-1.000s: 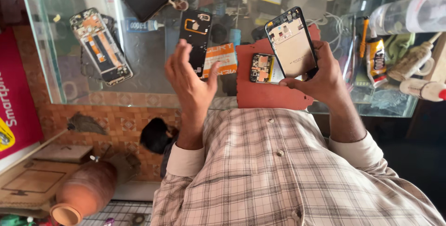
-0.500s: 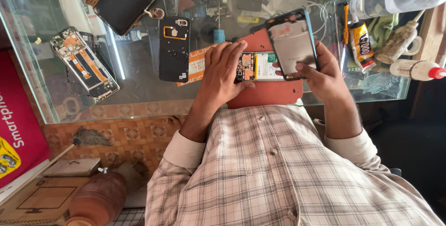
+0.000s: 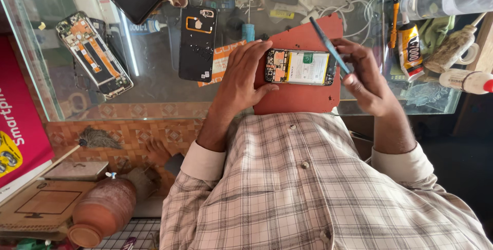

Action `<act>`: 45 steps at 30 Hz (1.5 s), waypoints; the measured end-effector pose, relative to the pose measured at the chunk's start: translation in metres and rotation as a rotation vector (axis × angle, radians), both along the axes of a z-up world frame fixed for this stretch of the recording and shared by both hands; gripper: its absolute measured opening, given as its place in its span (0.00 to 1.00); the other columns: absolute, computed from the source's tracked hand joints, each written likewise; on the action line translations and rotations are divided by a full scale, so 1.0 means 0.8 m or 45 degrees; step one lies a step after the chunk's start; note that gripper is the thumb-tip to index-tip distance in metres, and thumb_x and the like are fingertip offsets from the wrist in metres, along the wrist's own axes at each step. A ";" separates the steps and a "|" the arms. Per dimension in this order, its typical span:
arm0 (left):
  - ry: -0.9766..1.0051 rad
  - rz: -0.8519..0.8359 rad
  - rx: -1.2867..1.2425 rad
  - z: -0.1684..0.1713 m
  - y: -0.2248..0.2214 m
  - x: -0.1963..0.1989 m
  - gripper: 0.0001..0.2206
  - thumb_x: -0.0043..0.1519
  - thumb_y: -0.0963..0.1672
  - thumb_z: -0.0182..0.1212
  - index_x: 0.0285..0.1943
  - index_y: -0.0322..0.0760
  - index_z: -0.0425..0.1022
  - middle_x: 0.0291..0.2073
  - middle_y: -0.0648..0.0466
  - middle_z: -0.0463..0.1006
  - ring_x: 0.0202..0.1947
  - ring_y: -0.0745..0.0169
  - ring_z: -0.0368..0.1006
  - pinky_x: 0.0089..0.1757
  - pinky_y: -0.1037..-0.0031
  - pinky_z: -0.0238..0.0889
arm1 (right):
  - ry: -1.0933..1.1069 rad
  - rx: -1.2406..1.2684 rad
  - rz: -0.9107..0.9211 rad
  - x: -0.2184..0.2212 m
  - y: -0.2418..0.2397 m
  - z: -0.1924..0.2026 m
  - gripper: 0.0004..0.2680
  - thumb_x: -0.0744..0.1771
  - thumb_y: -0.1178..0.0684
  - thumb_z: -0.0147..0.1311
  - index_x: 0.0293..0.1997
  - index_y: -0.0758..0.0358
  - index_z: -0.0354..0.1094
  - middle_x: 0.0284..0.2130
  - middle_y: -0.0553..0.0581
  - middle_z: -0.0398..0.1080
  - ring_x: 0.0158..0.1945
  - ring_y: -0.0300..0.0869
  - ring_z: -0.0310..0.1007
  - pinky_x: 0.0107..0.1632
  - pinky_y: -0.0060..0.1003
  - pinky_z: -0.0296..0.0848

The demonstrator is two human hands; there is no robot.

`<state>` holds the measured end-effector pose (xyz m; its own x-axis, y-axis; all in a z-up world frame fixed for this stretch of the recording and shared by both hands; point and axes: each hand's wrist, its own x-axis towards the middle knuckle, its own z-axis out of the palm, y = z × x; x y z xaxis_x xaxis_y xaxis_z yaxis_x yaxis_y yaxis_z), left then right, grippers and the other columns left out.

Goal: The person repairs a disassembled smartphone by using a screwdriver to adjust internal components, applying adhesive from a tube, and placing a small rubber gasket onto the device. The person then handles a phone back cover and aligns it with the phone body.

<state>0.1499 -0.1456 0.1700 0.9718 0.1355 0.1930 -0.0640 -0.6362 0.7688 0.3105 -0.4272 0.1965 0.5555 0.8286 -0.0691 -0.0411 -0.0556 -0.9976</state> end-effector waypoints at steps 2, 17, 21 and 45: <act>0.000 0.007 -0.041 0.005 -0.001 -0.003 0.46 0.50 0.48 0.81 0.75 0.34 0.56 0.69 0.47 0.67 0.72 0.45 0.59 0.69 0.55 0.52 | -0.246 0.003 0.096 0.001 0.006 0.009 0.18 0.74 0.48 0.48 0.70 0.65 0.51 0.73 0.67 0.53 0.73 0.50 0.54 0.77 0.47 0.54; -0.106 0.030 -0.201 0.028 -0.003 -0.010 0.41 0.56 0.42 0.79 0.76 0.34 0.54 0.74 0.48 0.63 0.75 0.43 0.58 0.73 0.56 0.53 | -1.002 -0.216 0.101 0.006 0.036 0.012 0.24 0.63 0.52 0.69 0.64 0.65 0.62 0.67 0.69 0.61 0.67 0.61 0.61 0.69 0.56 0.62; -0.079 0.011 -0.170 0.033 0.000 -0.005 0.41 0.54 0.43 0.79 0.75 0.34 0.56 0.73 0.47 0.63 0.75 0.43 0.57 0.72 0.57 0.53 | -0.960 -0.227 0.144 0.004 0.037 0.011 0.23 0.65 0.50 0.64 0.66 0.65 0.61 0.68 0.70 0.60 0.68 0.63 0.61 0.69 0.56 0.62; -0.282 -0.195 0.369 0.011 0.019 0.032 0.21 0.70 0.55 0.61 0.58 0.34 0.77 0.55 0.46 0.81 0.59 0.48 0.71 0.57 0.56 0.67 | -1.415 -0.577 -0.041 0.056 0.065 0.008 0.10 0.71 0.54 0.58 0.60 0.61 0.73 0.70 0.68 0.60 0.70 0.61 0.57 0.71 0.58 0.53</act>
<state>0.1751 -0.1301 0.1789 0.9071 -0.0984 0.4093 -0.3190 -0.7950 0.5159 0.3553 -0.3754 0.2028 0.5164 0.8373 0.1798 0.8219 -0.4255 -0.3788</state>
